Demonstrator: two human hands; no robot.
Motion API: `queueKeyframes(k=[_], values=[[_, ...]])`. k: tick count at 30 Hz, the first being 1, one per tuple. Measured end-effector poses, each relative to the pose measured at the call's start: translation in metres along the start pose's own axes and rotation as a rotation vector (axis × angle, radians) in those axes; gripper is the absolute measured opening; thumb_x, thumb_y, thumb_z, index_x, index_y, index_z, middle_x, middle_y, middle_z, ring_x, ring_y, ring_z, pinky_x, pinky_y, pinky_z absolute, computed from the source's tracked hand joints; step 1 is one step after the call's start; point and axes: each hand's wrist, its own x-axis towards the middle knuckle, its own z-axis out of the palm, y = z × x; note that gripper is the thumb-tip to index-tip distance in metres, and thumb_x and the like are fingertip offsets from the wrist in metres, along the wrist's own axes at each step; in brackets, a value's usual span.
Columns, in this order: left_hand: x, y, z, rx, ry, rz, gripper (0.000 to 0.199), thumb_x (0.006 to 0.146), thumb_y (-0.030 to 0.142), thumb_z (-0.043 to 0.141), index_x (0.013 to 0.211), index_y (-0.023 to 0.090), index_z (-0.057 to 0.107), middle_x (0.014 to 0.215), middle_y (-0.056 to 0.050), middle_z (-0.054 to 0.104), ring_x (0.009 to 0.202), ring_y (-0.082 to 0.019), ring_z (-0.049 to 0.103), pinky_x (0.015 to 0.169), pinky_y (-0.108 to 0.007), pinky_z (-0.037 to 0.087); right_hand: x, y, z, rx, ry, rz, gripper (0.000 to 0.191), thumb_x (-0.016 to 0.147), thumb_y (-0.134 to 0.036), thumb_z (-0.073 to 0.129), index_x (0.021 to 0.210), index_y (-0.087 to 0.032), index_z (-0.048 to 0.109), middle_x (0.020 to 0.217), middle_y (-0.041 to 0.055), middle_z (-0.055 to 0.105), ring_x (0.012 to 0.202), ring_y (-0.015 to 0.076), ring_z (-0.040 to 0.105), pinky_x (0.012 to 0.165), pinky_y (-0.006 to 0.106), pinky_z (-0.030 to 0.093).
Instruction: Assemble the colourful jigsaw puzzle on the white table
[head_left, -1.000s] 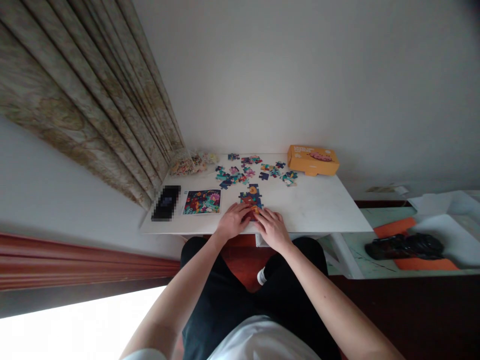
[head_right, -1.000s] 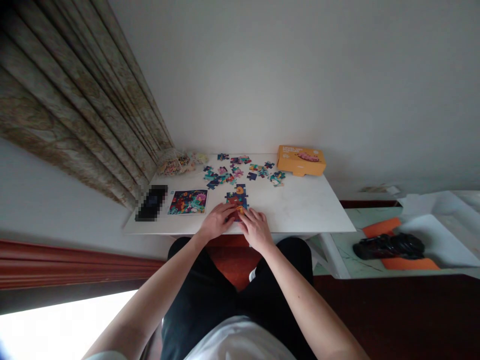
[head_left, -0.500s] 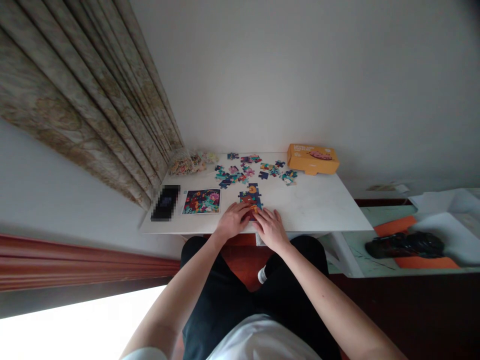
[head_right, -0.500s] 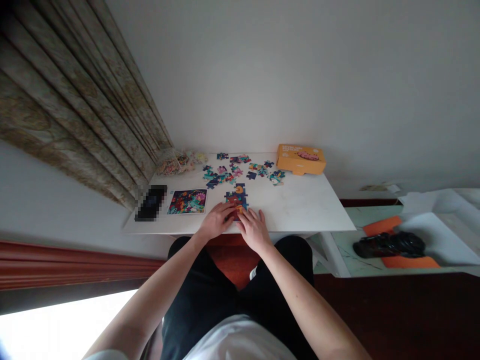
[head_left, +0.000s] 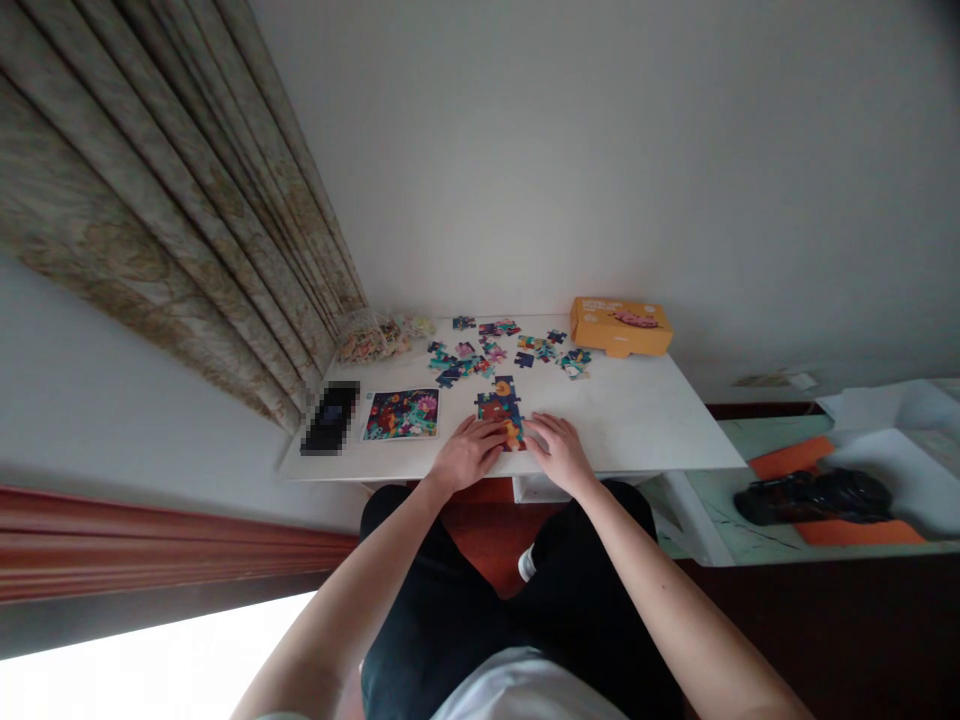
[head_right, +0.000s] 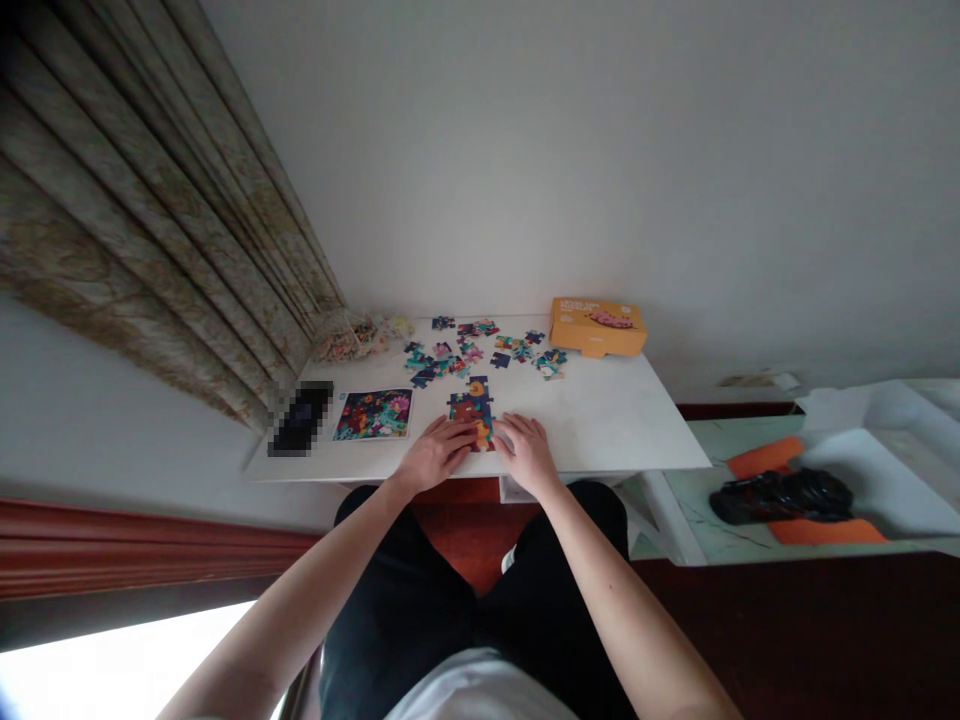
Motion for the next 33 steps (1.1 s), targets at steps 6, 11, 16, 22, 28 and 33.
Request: queueKeyframes(k=[6,11,16,22,28,33], values=[[0.0,-0.003,0.003,0.015,0.007,-0.001,0.034,0.105,0.026,0.053,0.134,0.026,0.07,0.143,-0.006,0.068,0.141,-0.024,0.056,0.126,-0.051,0.036,0.006,0.001,0.004,-0.069,-0.016,0.015,0.03,0.1,-0.03,0.061,0.126,-0.026,0.076,0.144,0.0126,0.066,0.135,0.031,0.06,0.115,0.055,0.04],[0.004,-0.008,0.004,-0.006,0.048,0.065,0.032,0.105,0.024,0.051,0.13,0.023,0.072,0.14,-0.008,0.07,0.137,-0.025,0.06,0.121,-0.049,0.045,0.007,-0.001,0.0,-0.08,-0.048,0.012,0.031,0.101,-0.032,0.059,0.128,-0.028,0.075,0.146,0.0119,0.066,0.135,0.0314,0.059,0.115,0.055,0.04],[0.009,-0.016,0.001,0.009,0.029,0.099,0.031,0.105,0.026,0.053,0.128,0.024,0.072,0.138,-0.009,0.069,0.134,-0.025,0.062,0.116,-0.046,0.051,0.012,0.001,-0.003,-0.078,-0.072,0.004,0.031,0.101,-0.032,0.059,0.129,-0.027,0.074,0.146,0.0121,0.065,0.135,0.0312,0.058,0.116,0.056,0.038],[0.013,-0.029,-0.004,0.077,-0.022,0.09,0.044,0.099,0.039,0.065,0.14,0.022,0.066,0.155,-0.015,0.056,0.144,-0.033,0.053,0.12,-0.055,0.045,0.019,0.009,-0.003,-0.03,-0.139,-0.06,0.042,0.103,-0.042,0.057,0.142,-0.029,0.064,0.152,0.0114,0.06,0.144,0.0316,0.051,0.121,0.063,0.031],[0.027,-0.051,-0.005,0.066,-0.01,0.006,0.039,0.104,0.037,0.056,0.14,0.024,0.065,0.151,-0.012,0.06,0.14,-0.028,0.056,0.123,-0.051,0.042,0.049,0.016,-0.005,-0.01,-0.275,-0.186,0.068,0.095,-0.058,0.066,0.155,-0.027,0.052,0.165,0.0118,0.044,0.155,0.0344,0.037,0.126,0.065,0.024],[0.061,-0.073,-0.01,0.205,0.072,-0.244,0.041,0.104,0.023,0.047,0.142,0.022,0.062,0.154,-0.014,0.057,0.145,-0.029,0.051,0.123,-0.051,0.041,0.075,0.018,-0.002,-0.025,-0.342,-0.23,0.077,0.093,-0.064,0.066,0.158,-0.027,0.048,0.169,0.0127,0.038,0.158,0.0345,0.032,0.128,0.065,0.019]])
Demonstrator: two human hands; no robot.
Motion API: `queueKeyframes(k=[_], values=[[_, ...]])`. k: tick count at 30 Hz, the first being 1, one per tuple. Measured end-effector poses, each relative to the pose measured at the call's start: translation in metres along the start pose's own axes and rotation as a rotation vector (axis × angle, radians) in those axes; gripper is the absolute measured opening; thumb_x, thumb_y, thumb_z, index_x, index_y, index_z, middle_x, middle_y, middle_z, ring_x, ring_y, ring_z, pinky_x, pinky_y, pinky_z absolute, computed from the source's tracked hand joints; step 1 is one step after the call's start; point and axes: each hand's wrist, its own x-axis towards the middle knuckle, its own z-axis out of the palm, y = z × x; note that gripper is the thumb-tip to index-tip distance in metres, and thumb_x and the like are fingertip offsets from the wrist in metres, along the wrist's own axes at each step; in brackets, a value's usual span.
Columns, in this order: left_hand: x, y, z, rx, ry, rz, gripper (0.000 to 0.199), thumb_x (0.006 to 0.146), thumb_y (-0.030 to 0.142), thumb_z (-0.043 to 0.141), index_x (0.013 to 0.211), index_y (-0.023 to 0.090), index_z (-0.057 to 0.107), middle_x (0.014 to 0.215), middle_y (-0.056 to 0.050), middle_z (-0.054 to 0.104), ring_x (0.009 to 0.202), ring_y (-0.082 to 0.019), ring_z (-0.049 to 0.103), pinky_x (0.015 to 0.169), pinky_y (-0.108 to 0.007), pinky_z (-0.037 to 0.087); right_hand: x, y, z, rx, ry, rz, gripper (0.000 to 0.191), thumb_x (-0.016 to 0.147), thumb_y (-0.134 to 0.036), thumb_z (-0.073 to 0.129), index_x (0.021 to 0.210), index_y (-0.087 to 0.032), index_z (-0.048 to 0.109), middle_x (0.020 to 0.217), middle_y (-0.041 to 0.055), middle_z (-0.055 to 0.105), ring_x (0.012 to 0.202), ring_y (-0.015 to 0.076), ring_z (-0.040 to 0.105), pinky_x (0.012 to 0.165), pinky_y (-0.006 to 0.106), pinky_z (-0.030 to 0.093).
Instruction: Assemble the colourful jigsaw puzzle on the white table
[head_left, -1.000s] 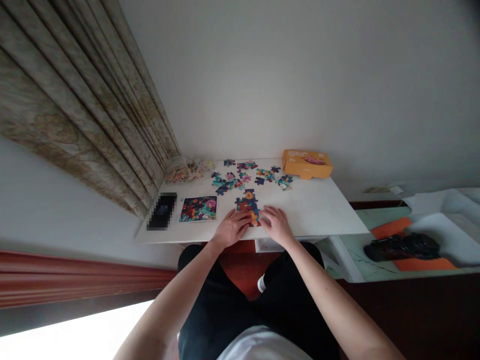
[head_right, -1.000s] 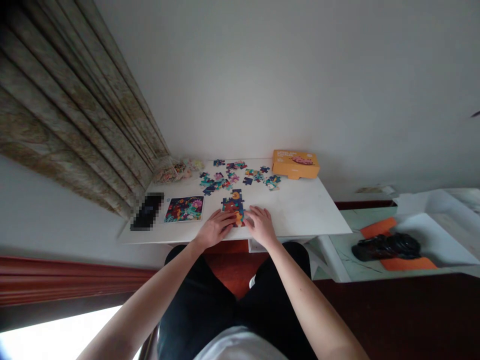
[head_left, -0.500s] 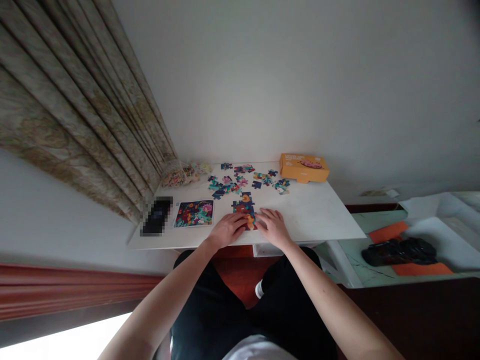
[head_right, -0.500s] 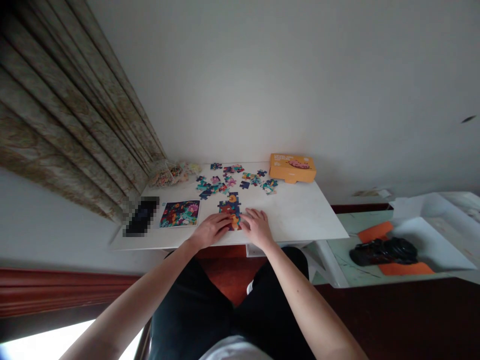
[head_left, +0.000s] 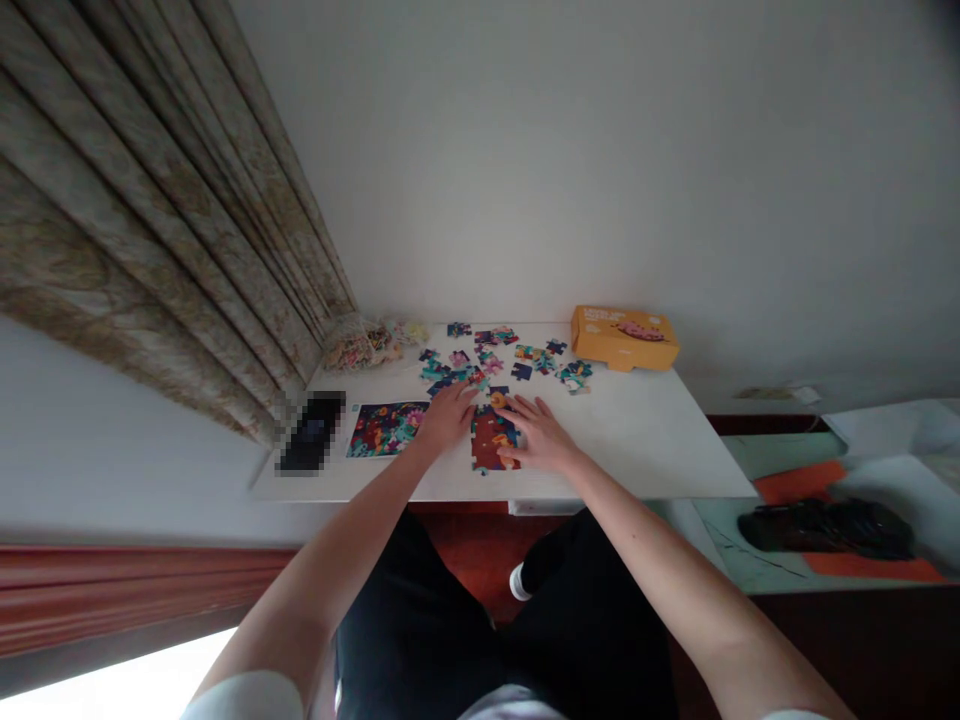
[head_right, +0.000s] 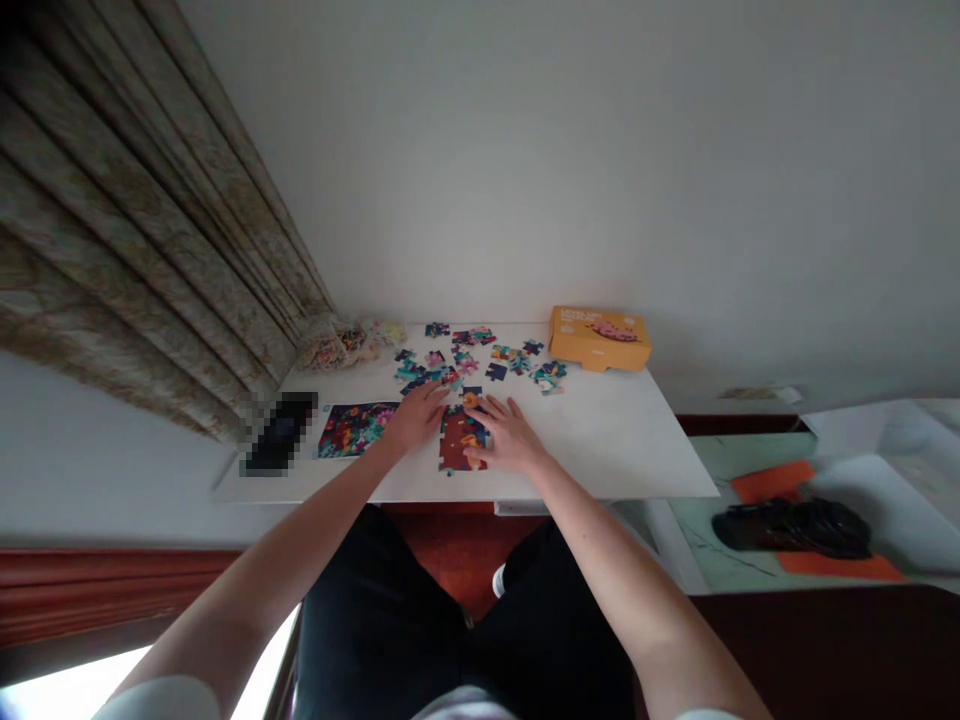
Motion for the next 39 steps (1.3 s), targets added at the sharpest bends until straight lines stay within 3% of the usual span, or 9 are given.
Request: queueKeyframes(k=[7,11,16,20,24,27,32,35,39], values=[[0.035,-0.012,-0.001,0.178,-0.137,-0.199,0.047,0.107,0.03,0.043,0.153,0.029,0.053,0.164,-0.011,0.046,0.152,-0.031,0.041,0.125,-0.058,0.033,0.006,0.002,0.0,-0.028,-0.009,-0.007,0.074,0.091,-0.068,0.066,0.152,-0.028,0.056,0.165,0.012,0.044,0.155,0.0366,0.037,0.127,0.066,0.02],[0.035,-0.032,-0.006,0.187,-0.145,-0.223,0.046,0.108,0.03,0.038,0.151,0.031,0.055,0.162,-0.009,0.05,0.151,-0.028,0.044,0.126,-0.055,0.032,0.007,0.003,0.001,-0.033,0.0,0.024,0.071,0.092,-0.066,0.066,0.152,-0.027,0.057,0.165,0.0131,0.046,0.155,0.0367,0.037,0.127,0.066,0.021],[0.026,-0.067,-0.017,0.065,-0.106,-0.169,0.051,0.104,0.036,0.051,0.153,0.024,0.053,0.16,-0.014,0.05,0.149,-0.032,0.046,0.124,-0.052,0.037,0.011,0.009,0.004,-0.007,0.017,0.031,0.067,0.093,-0.064,0.067,0.149,-0.027,0.06,0.164,0.0132,0.046,0.154,0.038,0.037,0.126,0.069,0.021],[0.021,-0.098,-0.022,-0.089,-0.054,-0.203,0.049,0.103,0.036,0.05,0.149,0.018,0.056,0.158,-0.014,0.052,0.149,-0.028,0.046,0.126,-0.047,0.036,0.021,0.017,0.009,0.059,0.139,0.052,0.052,0.097,-0.053,0.064,0.143,-0.028,0.064,0.153,0.0132,0.059,0.147,0.035,0.048,0.123,0.066,0.029],[0.018,-0.116,-0.023,-0.132,-0.026,-0.27,0.049,0.103,0.029,0.047,0.15,0.018,0.054,0.16,-0.013,0.051,0.152,-0.025,0.043,0.129,-0.043,0.033,0.053,0.017,0.011,0.109,0.275,0.098,0.033,0.101,-0.038,0.058,0.127,-0.025,0.074,0.134,0.0133,0.071,0.129,0.0317,0.062,0.114,0.055,0.045],[0.015,-0.121,-0.024,-0.081,-0.049,-0.311,0.049,0.103,0.027,0.046,0.149,0.015,0.055,0.16,-0.015,0.051,0.151,-0.025,0.044,0.128,-0.043,0.034,0.09,0.009,0.011,0.109,0.253,0.11,0.027,0.1,-0.032,0.058,0.119,-0.024,0.076,0.131,0.0122,0.072,0.126,0.031,0.063,0.109,0.05,0.049],[0.004,-0.135,-0.032,0.094,-0.112,-0.347,0.048,0.104,0.018,0.036,0.148,0.012,0.057,0.16,-0.018,0.051,0.149,-0.029,0.048,0.125,-0.05,0.035,0.139,-0.003,0.009,0.038,0.111,0.152,0.034,0.098,-0.032,0.06,0.13,-0.024,0.071,0.132,0.0122,0.072,0.131,0.0349,0.059,0.104,0.053,0.05],[0.004,-0.147,-0.038,0.157,-0.118,-0.381,0.049,0.103,0.013,0.034,0.146,0.008,0.058,0.159,-0.022,0.051,0.151,-0.03,0.045,0.124,-0.048,0.036,0.153,0.001,0.011,0.021,0.071,0.169,0.038,0.096,-0.031,0.064,0.134,-0.026,0.069,0.131,0.0114,0.073,0.131,0.0364,0.058,0.104,0.054,0.049],[0.016,-0.159,-0.043,0.168,-0.116,-0.49,0.048,0.101,0.014,0.037,0.144,0.01,0.059,0.156,-0.02,0.055,0.145,-0.032,0.052,0.12,-0.049,0.042,0.164,0.01,0.017,0.067,0.082,0.221,0.047,0.089,-0.026,0.069,0.136,-0.028,0.067,0.129,0.0107,0.074,0.126,0.0357,0.062,0.103,0.053,0.05]])
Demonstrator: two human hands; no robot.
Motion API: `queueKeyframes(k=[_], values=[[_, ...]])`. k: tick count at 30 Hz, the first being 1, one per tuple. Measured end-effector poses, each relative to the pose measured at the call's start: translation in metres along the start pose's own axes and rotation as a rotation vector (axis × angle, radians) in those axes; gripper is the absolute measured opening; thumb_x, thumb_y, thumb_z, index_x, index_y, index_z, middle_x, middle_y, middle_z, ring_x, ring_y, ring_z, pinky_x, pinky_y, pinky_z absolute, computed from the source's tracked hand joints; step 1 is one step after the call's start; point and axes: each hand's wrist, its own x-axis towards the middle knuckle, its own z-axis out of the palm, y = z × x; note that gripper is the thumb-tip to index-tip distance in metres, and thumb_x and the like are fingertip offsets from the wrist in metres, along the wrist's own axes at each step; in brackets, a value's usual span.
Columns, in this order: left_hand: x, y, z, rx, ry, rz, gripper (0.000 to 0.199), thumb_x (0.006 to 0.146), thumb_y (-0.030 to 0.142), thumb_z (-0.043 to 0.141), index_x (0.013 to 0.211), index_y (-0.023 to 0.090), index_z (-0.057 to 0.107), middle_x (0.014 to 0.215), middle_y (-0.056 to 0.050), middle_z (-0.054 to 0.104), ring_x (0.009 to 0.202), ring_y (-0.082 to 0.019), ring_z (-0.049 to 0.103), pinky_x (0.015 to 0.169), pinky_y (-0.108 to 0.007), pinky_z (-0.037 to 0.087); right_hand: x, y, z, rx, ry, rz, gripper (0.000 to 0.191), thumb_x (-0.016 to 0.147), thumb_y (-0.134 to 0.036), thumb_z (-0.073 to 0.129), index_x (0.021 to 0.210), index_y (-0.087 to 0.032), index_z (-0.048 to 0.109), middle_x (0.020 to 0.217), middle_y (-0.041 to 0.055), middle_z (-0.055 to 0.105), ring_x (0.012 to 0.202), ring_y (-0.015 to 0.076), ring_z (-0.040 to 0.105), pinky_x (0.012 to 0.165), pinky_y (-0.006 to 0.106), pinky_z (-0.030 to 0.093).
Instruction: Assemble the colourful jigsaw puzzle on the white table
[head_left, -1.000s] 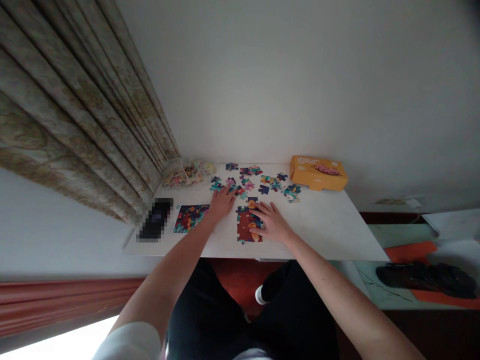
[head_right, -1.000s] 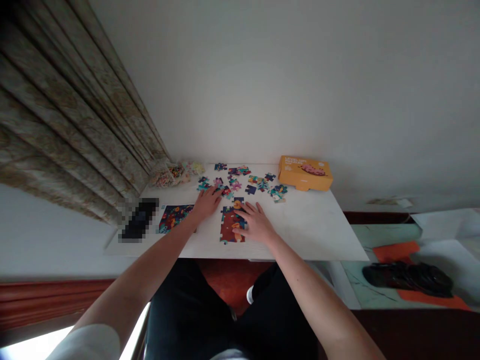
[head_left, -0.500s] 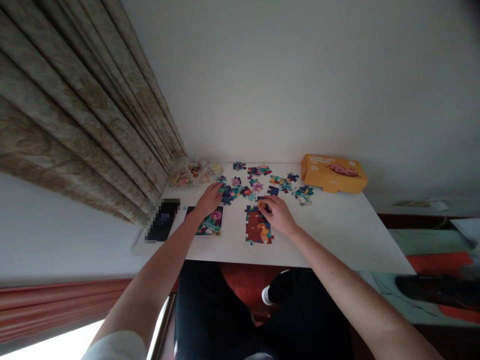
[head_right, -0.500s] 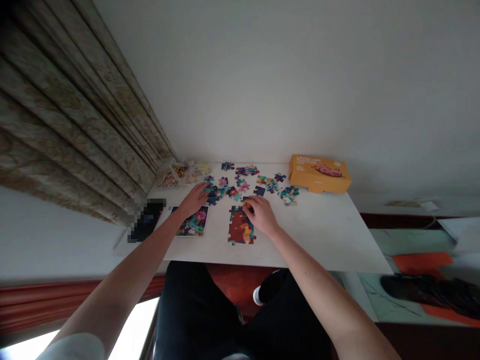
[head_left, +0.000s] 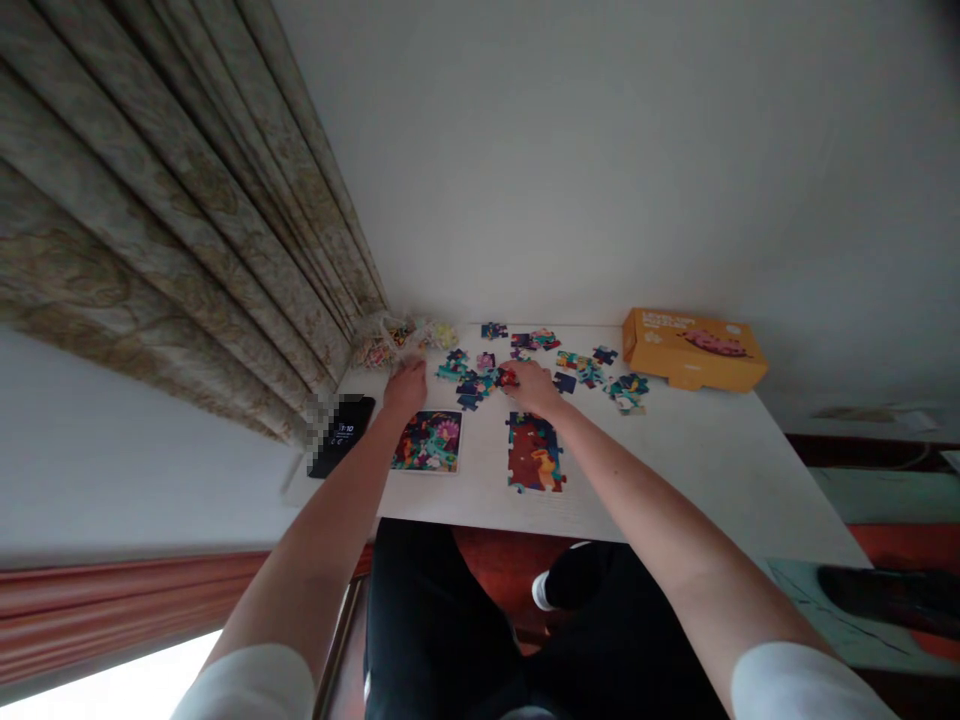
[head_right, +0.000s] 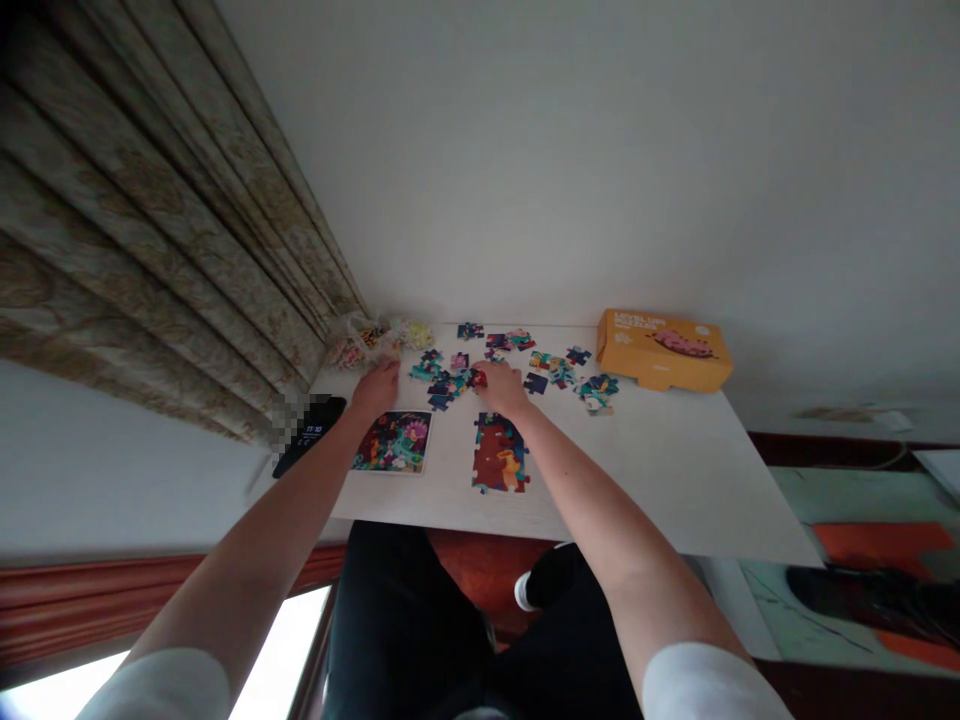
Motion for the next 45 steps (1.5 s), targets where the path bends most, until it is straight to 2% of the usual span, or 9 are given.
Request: queueKeyframes(k=[7,11,15,19,23,30,34,39,45], values=[[0.013,0.017,0.01,-0.077,0.009,-0.039,0.049,0.096,0.015,0.044,0.142,0.007,0.059,0.145,-0.026,0.062,0.14,-0.037,0.055,0.118,-0.056,0.042,0.003,0.008,0.002,0.392,0.095,0.129,0.031,0.081,-0.017,0.066,0.111,-0.019,0.076,0.109,0.0088,0.079,0.103,0.0256,0.073,0.097,0.041,0.056],[-0.007,0.034,0.021,-0.157,-0.011,0.004,0.054,0.092,0.014,0.052,0.145,0.019,0.059,0.155,-0.019,0.056,0.145,-0.039,0.05,0.118,-0.06,0.042,-0.012,0.015,-0.002,0.761,0.131,0.196,0.016,0.077,-0.027,0.073,0.091,-0.021,0.075,0.081,0.0025,0.079,0.082,0.0225,0.075,0.084,0.039,0.06],[-0.037,0.059,0.019,-0.311,-0.036,0.031,0.053,0.092,0.012,0.051,0.144,0.018,0.061,0.157,-0.017,0.054,0.148,-0.037,0.048,0.121,-0.059,0.041,-0.039,0.016,-0.011,1.031,0.196,0.257,0.028,0.063,-0.038,0.086,0.081,-0.021,0.074,0.079,0.0033,0.079,0.079,0.0236,0.075,0.081,0.039,0.061],[-0.071,0.093,0.001,-0.492,0.085,0.299,0.056,0.098,0.024,0.056,0.154,0.023,0.049,0.158,-0.011,0.054,0.148,-0.027,0.049,0.127,-0.048,0.038,-0.072,0.007,-0.024,1.156,0.103,0.262,0.043,0.058,-0.049,0.093,0.086,-0.021,0.076,0.085,0.0048,0.081,0.082,0.0254,0.077,0.079,0.039,0.062],[-0.102,0.122,-0.016,-0.514,-0.006,0.555,0.073,0.095,0.03,0.07,0.16,0.031,0.038,0.162,-0.008,0.049,0.15,-0.026,0.046,0.126,-0.046,0.039,-0.098,-0.006,-0.032,1.15,0.015,0.244,0.042,0.06,-0.047,0.093,0.088,-0.021,0.076,0.087,0.006,0.082,0.081,0.0239,0.077,0.074,0.035,0.061],[-0.12,0.133,-0.021,-0.493,0.061,0.66,0.054,0.097,0.024,0.066,0.149,0.028,0.051,0.145,-0.009,0.064,0.137,-0.026,0.059,0.117,-0.045,0.049,-0.117,-0.017,-0.028,1.203,-0.026,0.201,0.036,0.065,-0.044,0.09,0.087,-0.021,0.073,0.087,0.0044,0.08,0.083,0.0213,0.076,0.08,0.035,0.06],[-0.122,0.129,-0.021,-0.429,0.105,0.672,0.046,0.096,0.02,0.066,0.141,0.025,0.058,0.138,-0.008,0.068,0.131,-0.025,0.063,0.116,-0.043,0.05,-0.118,-0.014,-0.021,1.089,0.015,0.174,0.037,0.075,-0.05,0.082,0.097,-0.021,0.072,0.092,0.006,0.08,0.085,0.0236,0.076,0.082,0.039,0.061],[-0.131,0.119,-0.006,-0.344,0.182,0.457,0.038,0.095,0.029,0.068,0.133,0.027,0.063,0.127,-0.008,0.072,0.121,-0.028,0.067,0.109,-0.046,0.054,-0.13,-0.001,-0.014,0.444,0.226,0.003,0.026,0.096,-0.04,0.06,0.111,-0.023,0.073,0.116,0.013,0.077,0.114,0.0296,0.07,0.104,0.05,0.053],[-0.146,0.125,0.02,-0.245,0.25,0.228,0.031,0.096,0.033,0.069,0.126,0.026,0.065,0.116,-0.01,0.074,0.11,-0.029,0.069,0.101,-0.045,0.056,-0.148,0.006,-0.005,-0.016,0.095,-0.129,0.039,0.102,-0.036,0.053,0.137,-0.026,0.066,0.156,0.0136,0.056,0.148,0.0346,0.047,0.121,0.07,0.027]])
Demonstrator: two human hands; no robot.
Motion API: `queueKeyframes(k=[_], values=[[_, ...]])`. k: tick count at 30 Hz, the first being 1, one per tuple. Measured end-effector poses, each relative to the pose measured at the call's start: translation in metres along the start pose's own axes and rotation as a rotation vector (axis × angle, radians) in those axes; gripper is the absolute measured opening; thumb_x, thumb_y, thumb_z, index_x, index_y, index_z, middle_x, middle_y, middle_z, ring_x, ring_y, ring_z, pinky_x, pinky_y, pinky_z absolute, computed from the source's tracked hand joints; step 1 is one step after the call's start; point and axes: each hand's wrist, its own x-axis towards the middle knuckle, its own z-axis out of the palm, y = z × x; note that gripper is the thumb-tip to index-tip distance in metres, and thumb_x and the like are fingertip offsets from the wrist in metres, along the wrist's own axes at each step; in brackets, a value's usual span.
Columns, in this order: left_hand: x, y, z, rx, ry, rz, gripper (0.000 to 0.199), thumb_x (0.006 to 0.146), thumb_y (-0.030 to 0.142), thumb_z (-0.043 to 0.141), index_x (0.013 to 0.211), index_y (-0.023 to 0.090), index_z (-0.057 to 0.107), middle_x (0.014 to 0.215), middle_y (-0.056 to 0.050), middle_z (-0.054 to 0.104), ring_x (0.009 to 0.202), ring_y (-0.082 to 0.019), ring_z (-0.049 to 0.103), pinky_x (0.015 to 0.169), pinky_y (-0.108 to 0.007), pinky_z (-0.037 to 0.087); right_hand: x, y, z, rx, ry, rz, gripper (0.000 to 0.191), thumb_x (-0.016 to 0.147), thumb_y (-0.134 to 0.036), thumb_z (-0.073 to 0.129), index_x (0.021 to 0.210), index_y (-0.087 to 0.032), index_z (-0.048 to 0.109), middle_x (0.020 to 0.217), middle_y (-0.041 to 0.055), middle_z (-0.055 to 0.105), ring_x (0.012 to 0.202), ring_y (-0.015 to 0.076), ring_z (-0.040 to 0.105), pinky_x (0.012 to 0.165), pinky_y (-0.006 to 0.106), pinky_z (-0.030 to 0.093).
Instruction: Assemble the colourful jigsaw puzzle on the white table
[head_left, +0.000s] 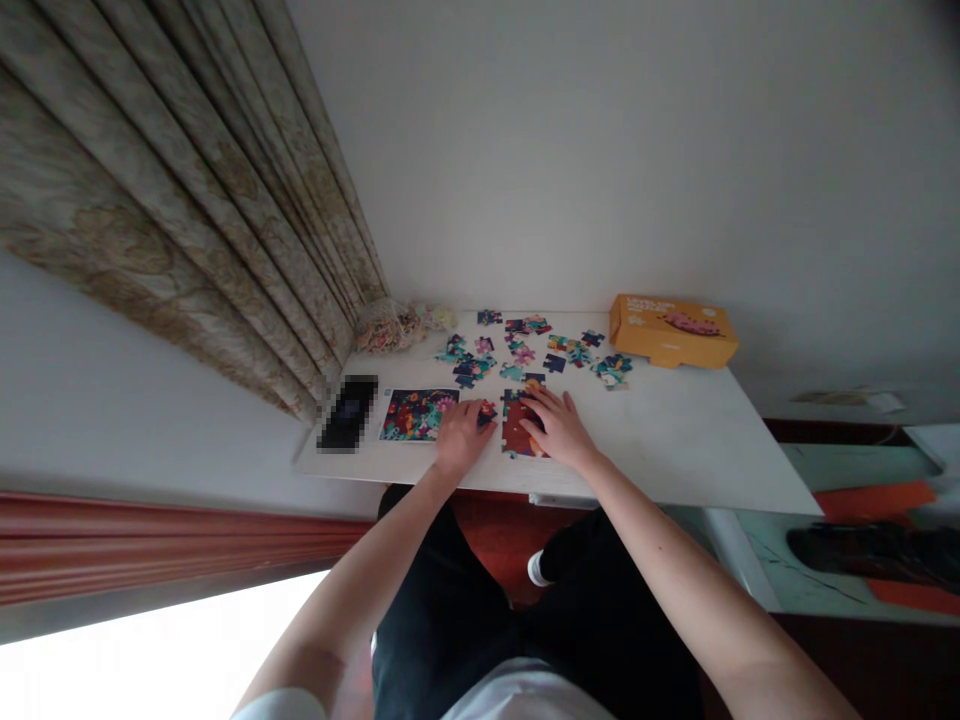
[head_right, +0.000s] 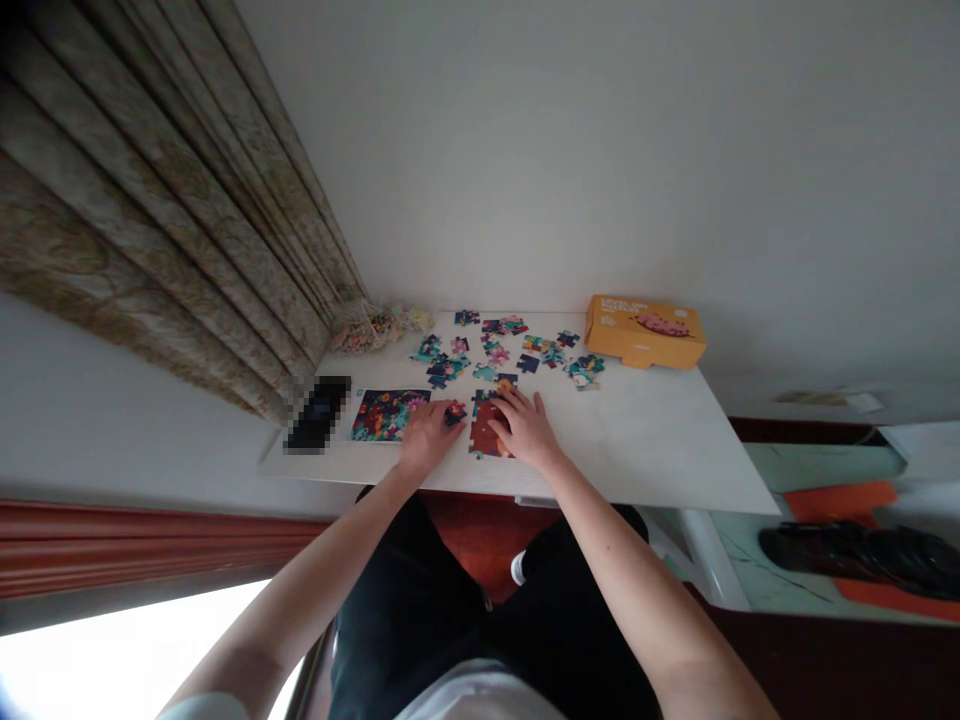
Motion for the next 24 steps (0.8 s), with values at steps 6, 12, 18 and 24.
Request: queueKeyframes(k=[6,12,18,24], values=[[-0.003,0.025,-0.001,0.128,-0.043,-0.167,0.031,0.097,0.037,0.069,0.124,0.022,0.066,0.119,-0.012,0.073,0.118,-0.034,0.066,0.109,-0.051,0.049,-0.001,-0.002,0.002,-0.052,-0.019,-0.013,0.041,0.105,-0.037,0.049,0.14,-0.024,0.065,0.157,0.0136,0.055,0.148,0.0339,0.047,0.122,0.07,0.027],[0.006,0.004,-0.012,-0.016,-0.223,0.129,0.042,0.094,0.019,0.062,0.136,0.02,0.061,0.148,-0.014,0.06,0.14,-0.029,0.055,0.121,-0.047,0.042,-0.002,-0.003,0.0,-0.051,-0.014,-0.008,0.04,0.106,-0.037,0.047,0.14,-0.025,0.065,0.157,0.012,0.056,0.147,0.0331,0.048,0.122,0.069,0.029],[0.033,-0.042,-0.021,-0.121,-0.493,0.268,0.06,0.085,0.001,0.055,0.141,0.022,0.061,0.153,-0.008,0.06,0.145,-0.023,0.052,0.127,-0.043,0.036,-0.003,-0.002,0.002,-0.046,-0.003,-0.005,0.04,0.105,-0.038,0.048,0.139,-0.025,0.066,0.155,0.012,0.057,0.147,0.0326,0.048,0.123,0.068,0.027],[0.044,-0.044,-0.012,-0.146,-0.436,0.271,0.038,0.09,0.013,0.069,0.127,0.023,0.069,0.131,-0.008,0.071,0.128,-0.025,0.063,0.114,-0.041,0.048,-0.003,-0.002,0.001,-0.051,0.002,-0.015,0.041,0.105,-0.038,0.048,0.14,-0.026,0.065,0.155,0.0121,0.057,0.147,0.0325,0.048,0.122,0.067,0.029]])
